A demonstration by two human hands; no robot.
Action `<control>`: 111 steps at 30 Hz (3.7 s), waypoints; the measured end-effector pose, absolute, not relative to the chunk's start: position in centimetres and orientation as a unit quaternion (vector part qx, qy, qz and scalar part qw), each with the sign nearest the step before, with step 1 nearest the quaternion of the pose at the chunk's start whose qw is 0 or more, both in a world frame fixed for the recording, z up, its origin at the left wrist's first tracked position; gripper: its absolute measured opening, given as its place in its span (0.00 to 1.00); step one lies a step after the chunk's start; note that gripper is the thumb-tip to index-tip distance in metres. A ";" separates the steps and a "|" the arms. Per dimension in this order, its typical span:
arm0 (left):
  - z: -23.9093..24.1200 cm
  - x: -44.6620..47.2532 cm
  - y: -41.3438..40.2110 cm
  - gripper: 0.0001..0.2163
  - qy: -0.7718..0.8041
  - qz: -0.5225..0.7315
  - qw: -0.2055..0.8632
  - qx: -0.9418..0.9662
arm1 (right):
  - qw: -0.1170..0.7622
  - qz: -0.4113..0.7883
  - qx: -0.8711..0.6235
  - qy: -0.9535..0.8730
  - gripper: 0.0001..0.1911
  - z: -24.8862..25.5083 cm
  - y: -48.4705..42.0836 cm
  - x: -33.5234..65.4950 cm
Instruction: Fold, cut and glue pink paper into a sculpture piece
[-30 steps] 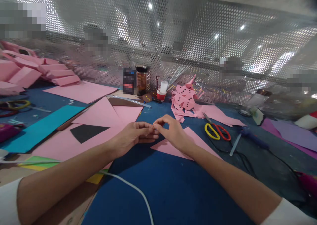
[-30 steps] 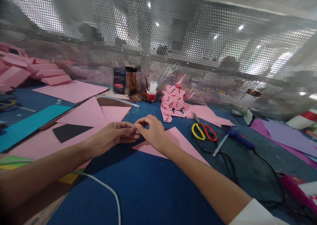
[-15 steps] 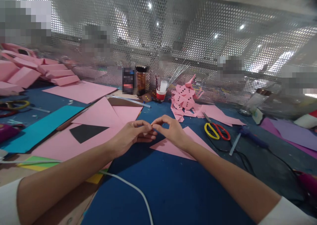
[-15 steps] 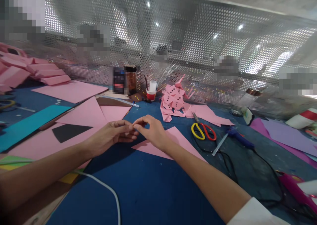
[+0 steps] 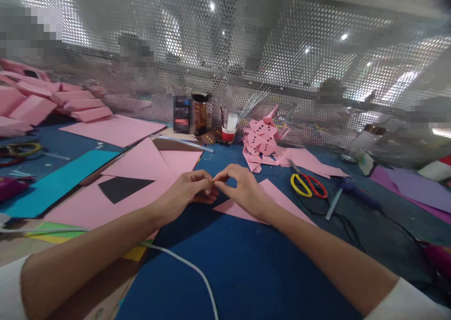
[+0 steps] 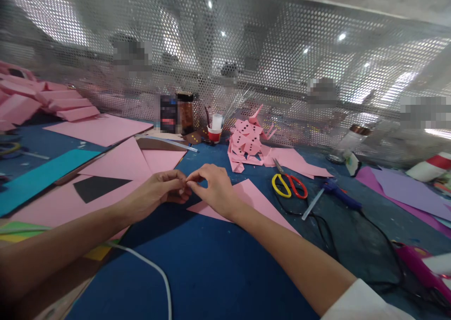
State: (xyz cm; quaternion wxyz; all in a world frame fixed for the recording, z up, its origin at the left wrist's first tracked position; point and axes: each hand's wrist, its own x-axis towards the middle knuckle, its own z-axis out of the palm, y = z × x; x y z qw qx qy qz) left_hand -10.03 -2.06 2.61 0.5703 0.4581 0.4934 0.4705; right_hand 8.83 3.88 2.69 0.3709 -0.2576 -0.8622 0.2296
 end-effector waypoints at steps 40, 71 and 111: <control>2.4 -10.3 -1.7 0.14 0.577 0.418 0.334 0.617 | 0.375 0.363 -0.386 -0.760 0.07 1.4 6.3 9.2; 2.1 -11.8 -0.8 0.12 0.618 0.327 0.086 0.710 | 0.372 0.218 -0.364 -0.825 0.10 3.8 7.3 11.2; -0.5 -9.9 -2.6 0.05 0.366 0.298 0.034 0.881 | 0.207 0.064 -0.280 -0.935 0.08 1.9 -1.5 24.6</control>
